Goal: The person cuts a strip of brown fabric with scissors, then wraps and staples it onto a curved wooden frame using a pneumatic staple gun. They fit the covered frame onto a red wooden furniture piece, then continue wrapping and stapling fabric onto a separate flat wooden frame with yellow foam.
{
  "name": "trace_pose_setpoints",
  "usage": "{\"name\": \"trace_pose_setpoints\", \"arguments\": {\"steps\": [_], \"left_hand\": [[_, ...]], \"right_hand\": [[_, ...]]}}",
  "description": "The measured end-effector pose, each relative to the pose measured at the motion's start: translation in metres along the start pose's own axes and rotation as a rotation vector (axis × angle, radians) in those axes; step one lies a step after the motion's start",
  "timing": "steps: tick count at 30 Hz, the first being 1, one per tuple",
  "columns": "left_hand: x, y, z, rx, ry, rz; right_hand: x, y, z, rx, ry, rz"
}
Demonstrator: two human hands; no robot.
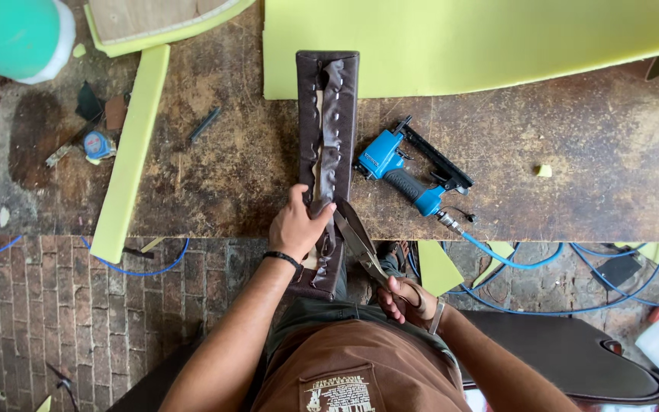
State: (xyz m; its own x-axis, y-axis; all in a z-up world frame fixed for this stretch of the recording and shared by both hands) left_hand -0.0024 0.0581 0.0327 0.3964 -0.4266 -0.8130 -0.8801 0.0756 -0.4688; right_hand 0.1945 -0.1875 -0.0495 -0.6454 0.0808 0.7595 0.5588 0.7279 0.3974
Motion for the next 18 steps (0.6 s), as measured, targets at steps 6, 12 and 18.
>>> {"name": "trace_pose_setpoints", "arguments": {"steps": [6, 12, 18], "left_hand": [[0.019, -0.004, 0.031, -0.088, -0.007, -0.208], [0.019, 0.009, 0.031, -0.148, 0.085, -0.365], [0.024, 0.011, 0.035, -0.206, 0.126, -0.688]], "right_hand": [[0.006, 0.007, 0.026, 0.009, -0.046, 0.051], [0.013, -0.008, 0.057, -0.178, 0.05, 0.115], [0.02, -0.028, 0.08, -0.233, -0.069, -0.048]]}}
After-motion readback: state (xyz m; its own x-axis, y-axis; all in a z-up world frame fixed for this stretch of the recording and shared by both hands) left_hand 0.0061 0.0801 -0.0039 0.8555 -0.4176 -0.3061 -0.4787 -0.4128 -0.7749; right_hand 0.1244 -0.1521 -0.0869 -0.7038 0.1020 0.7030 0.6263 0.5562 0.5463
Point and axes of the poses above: each hand's wrist, its own z-axis towards the middle knuckle, its own x-axis out of the palm, y = z × x, the point moved 1 cm from there along z, towards the middle knuckle, and after that the axes turned 1 degree about -z, right-handed, at the moved point
